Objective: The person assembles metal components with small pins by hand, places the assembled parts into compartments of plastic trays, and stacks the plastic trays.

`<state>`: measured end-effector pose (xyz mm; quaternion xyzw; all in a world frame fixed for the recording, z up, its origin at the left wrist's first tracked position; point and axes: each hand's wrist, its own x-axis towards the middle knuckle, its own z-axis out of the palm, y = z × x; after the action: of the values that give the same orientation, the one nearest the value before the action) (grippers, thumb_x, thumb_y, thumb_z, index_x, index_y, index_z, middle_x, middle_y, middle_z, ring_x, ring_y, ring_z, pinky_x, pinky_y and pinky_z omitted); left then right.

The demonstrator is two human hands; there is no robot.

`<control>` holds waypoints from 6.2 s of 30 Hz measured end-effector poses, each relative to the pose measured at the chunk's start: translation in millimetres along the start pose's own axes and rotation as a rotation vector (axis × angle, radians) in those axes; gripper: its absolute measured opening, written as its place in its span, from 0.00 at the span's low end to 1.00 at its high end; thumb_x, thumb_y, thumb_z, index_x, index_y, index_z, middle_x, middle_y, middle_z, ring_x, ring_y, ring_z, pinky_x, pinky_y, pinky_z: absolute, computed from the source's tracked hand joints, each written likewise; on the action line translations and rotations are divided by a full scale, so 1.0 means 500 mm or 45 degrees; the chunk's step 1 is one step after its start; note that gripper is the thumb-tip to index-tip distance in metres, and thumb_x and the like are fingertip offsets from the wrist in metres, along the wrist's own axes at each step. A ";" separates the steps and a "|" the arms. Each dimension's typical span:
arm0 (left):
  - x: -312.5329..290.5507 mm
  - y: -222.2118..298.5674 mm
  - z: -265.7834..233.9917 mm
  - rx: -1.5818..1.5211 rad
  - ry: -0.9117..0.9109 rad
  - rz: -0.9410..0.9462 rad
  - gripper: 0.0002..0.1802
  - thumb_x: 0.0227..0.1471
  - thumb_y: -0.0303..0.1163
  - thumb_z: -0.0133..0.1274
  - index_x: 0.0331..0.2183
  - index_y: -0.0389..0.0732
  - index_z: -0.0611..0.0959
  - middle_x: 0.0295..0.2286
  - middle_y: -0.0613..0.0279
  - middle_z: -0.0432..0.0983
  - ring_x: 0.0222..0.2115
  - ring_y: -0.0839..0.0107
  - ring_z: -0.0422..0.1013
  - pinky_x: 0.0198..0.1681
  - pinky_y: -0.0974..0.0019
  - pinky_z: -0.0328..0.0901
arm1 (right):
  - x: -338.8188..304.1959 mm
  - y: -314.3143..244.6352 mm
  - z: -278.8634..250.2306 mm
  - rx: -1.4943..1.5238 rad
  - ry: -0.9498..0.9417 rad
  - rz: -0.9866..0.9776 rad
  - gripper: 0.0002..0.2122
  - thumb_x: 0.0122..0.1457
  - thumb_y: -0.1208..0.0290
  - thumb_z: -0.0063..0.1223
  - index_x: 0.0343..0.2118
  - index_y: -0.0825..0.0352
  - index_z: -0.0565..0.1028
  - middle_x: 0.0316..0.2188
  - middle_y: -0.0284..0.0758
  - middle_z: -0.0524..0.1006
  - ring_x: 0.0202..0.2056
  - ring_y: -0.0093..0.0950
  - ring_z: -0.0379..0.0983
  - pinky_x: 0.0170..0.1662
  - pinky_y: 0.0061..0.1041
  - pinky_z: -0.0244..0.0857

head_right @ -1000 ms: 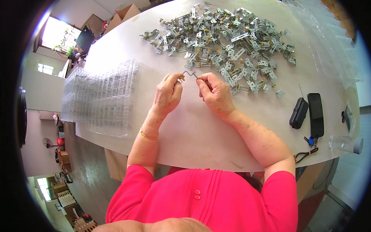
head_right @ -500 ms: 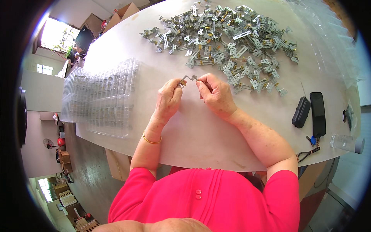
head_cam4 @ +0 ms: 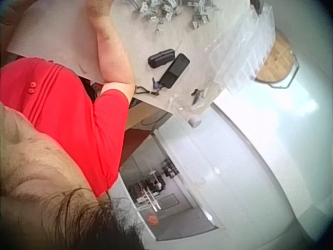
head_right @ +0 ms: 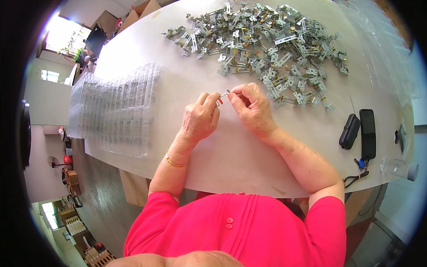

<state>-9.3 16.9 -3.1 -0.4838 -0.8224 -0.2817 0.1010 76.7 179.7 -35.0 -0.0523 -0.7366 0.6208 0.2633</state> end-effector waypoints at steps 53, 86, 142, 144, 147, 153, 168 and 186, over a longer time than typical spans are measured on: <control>-0.007 -0.021 0.002 -0.558 -0.113 0.012 0.13 0.50 0.16 0.48 0.38 0.33 0.81 0.26 0.54 0.76 0.22 0.61 0.72 0.27 0.62 0.68 | 0.030 -0.001 -0.034 0.888 -0.192 0.598 0.05 0.67 0.71 0.51 0.41 0.66 0.74 0.40 0.31 0.77 0.43 0.19 0.73 0.50 0.22 0.68; 0.002 -0.057 0.007 -1.705 0.031 -0.549 0.17 0.68 0.38 0.45 0.47 0.36 0.79 0.46 0.54 0.78 0.45 0.68 0.75 0.50 0.63 0.70 | 0.008 -0.006 -0.005 0.454 -0.008 0.366 0.06 0.67 0.69 0.54 0.42 0.65 0.76 0.33 0.28 0.77 0.33 0.16 0.73 0.39 0.16 0.69; 0.008 -0.031 -0.036 -1.699 -0.201 -0.952 0.18 0.65 0.43 0.48 0.29 0.39 0.78 0.20 0.67 0.70 0.16 0.80 0.63 0.17 0.76 0.53 | 0.006 -0.070 -0.008 0.248 -0.120 0.409 0.05 0.66 0.69 0.56 0.38 0.64 0.77 0.23 0.21 0.71 0.25 0.11 0.64 0.28 0.15 0.59; 0.007 -0.030 -0.034 -1.719 -0.202 -0.938 0.18 0.65 0.43 0.48 0.29 0.39 0.78 0.20 0.67 0.70 0.16 0.80 0.62 0.17 0.76 0.53 | 0.002 -0.069 -0.007 0.203 -0.169 0.404 0.06 0.66 0.68 0.56 0.39 0.65 0.77 0.23 0.22 0.72 0.25 0.11 0.64 0.28 0.15 0.59; 0.003 -0.033 -0.027 -1.722 -0.203 -0.896 0.18 0.66 0.42 0.47 0.29 0.39 0.77 0.19 0.66 0.70 0.13 0.81 0.61 0.15 0.77 0.51 | -0.002 -0.059 -0.002 0.134 -0.188 0.358 0.06 0.66 0.68 0.55 0.39 0.65 0.78 0.24 0.22 0.73 0.25 0.11 0.64 0.28 0.15 0.59; 0.003 -0.031 -0.027 -1.653 -0.234 -0.841 0.17 0.67 0.42 0.46 0.30 0.40 0.76 0.19 0.66 0.70 0.13 0.81 0.60 0.15 0.77 0.51 | -0.002 -0.060 -0.003 0.125 -0.171 0.401 0.06 0.66 0.69 0.56 0.39 0.66 0.78 0.24 0.23 0.74 0.26 0.11 0.63 0.28 0.16 0.59; -0.011 -0.036 -0.014 -1.036 -0.215 -0.370 0.12 0.62 0.34 0.55 0.30 0.36 0.79 0.19 0.70 0.71 0.18 0.82 0.63 0.21 0.74 0.58 | 0.012 -0.068 -0.012 0.297 -0.247 0.463 0.09 0.67 0.75 0.49 0.48 0.66 0.74 0.32 0.29 0.77 0.31 0.16 0.72 0.38 0.17 0.70; -0.008 -0.020 0.003 -0.514 0.050 -0.096 0.08 0.51 0.26 0.63 0.29 0.36 0.79 0.19 0.58 0.71 0.16 0.67 0.64 0.21 0.66 0.61 | 0.011 -0.042 -0.015 0.308 -0.288 0.371 0.04 0.67 0.74 0.52 0.41 0.65 0.77 0.33 0.26 0.78 0.34 0.14 0.72 0.39 0.16 0.68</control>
<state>-15.8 11.0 -9.8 -0.4575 -0.7647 -0.4537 0.0075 80.7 183.8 -12.7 -0.0563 -0.6663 0.7379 0.0910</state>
